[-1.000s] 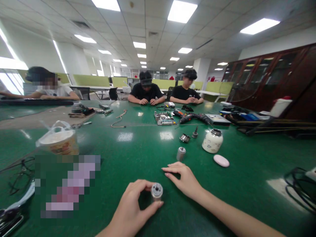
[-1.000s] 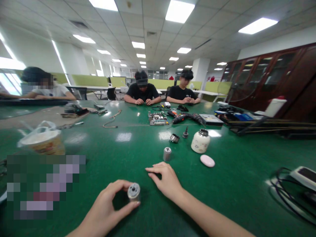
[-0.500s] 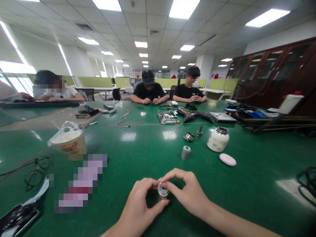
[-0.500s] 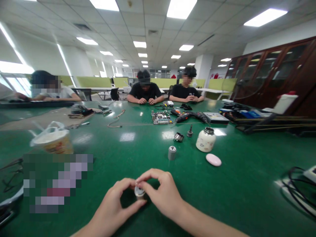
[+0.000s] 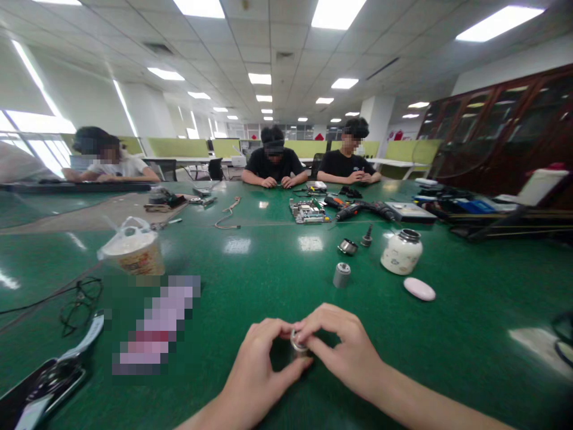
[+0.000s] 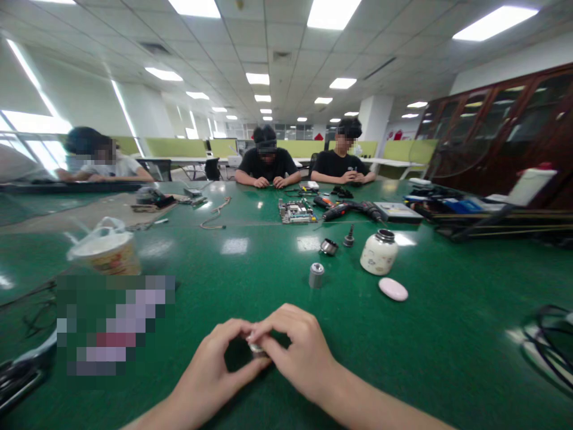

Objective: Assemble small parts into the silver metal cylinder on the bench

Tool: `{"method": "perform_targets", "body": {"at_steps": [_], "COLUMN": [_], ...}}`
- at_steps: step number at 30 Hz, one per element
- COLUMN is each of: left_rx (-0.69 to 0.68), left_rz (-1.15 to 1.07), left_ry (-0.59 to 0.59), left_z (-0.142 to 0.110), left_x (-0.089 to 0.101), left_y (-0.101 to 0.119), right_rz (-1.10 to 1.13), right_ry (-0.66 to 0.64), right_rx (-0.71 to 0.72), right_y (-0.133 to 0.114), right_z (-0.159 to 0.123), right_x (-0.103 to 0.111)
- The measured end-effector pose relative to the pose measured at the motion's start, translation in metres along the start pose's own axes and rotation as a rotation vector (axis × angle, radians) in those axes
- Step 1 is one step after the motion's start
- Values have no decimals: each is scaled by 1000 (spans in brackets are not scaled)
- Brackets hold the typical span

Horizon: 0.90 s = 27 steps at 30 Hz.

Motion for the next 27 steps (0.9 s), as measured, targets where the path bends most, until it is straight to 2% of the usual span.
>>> {"method": "perform_targets", "body": {"at_steps": [4, 7, 9, 12, 15, 19, 22, 25, 27], "left_rx": [24, 10, -43, -86, -70, -135, -117, -106, -83], "left_rz": [-22, -68, -129, -183, -153, -110, -96, -124, -160], "left_ry": [-33, -9, 66, 160, 141, 69, 62, 104, 191], "left_z": [-1, -4, -6, -2, 10, 19, 18, 18, 21], "left_x": [-4, 1, 14, 32, 35, 28, 26, 33, 46], "left_y": [-2, -1, 3, 11, 16, 26, 28, 29, 20], "right_rz": [10, 79, 134, 198, 170, 136, 136, 114, 96], "right_ry": [60, 92, 53, -86, -178, -211, -206, -199, -201], "right_rx": [-120, -199, -212, -224, -236, -240, -245, -259, -271], "right_y": [12, 25, 32, 38, 41, 41, 42, 44, 44], "right_z": [0, -4, -8, -14, -17, -16, -15, -16, -16], "right_x": [2, 3, -1, -16, -26, -31, -30, -29, -29]}}
Point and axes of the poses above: each hand's wrist, its own z-axis towards the middle knuckle, its own x-axis out of the back of the hand, y = z × x, the point moved 10 cm from there along z, towards the middle knuckle, and after that the axes turned 1 degree about -x, right-handed, at the moved point
